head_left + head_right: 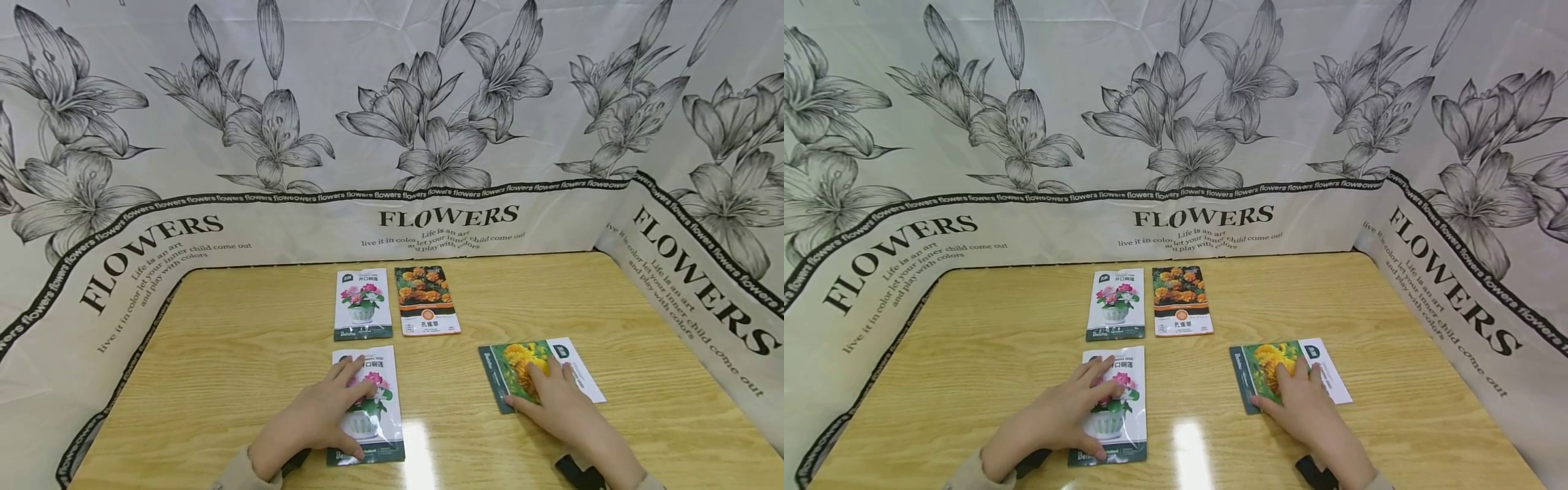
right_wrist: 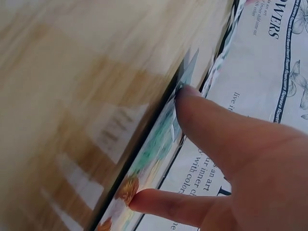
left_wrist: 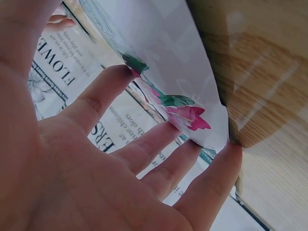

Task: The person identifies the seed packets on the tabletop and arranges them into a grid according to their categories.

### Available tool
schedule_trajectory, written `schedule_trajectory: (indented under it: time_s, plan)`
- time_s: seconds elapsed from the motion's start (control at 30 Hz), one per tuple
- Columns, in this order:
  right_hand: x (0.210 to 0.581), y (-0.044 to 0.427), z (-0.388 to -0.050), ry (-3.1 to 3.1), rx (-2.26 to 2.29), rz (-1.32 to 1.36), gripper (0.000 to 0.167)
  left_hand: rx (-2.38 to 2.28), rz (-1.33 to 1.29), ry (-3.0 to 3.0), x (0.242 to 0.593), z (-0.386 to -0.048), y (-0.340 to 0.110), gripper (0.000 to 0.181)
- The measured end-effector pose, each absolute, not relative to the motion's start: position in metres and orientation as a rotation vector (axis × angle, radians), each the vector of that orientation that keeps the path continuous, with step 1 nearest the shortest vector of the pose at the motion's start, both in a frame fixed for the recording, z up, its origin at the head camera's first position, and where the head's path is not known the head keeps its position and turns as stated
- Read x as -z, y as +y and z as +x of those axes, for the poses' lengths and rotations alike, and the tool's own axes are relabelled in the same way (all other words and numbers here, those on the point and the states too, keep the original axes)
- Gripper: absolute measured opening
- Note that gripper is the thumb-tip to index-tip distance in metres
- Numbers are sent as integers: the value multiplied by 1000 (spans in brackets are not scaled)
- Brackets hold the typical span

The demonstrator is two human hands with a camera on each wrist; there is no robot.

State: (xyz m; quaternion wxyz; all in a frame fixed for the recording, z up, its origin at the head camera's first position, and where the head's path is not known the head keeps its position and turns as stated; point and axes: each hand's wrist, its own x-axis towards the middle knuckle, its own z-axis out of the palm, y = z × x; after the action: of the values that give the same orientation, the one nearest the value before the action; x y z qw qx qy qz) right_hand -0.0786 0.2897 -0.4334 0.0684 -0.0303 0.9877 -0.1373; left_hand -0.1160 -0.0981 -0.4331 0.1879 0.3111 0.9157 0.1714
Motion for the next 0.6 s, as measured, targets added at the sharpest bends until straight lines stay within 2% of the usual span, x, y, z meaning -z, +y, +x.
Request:
schedule_trajectory:
  time_s: [0.3, 0.6]
  plan:
    - [435, 296, -78, 3071, 443, -233, 76, -483, 875, 2578, 433, -116, -98, 78]
    - [437, 302, -80, 3079, 517, -260, 71, -482, 890, 2579, 434, -116, -98, 78]
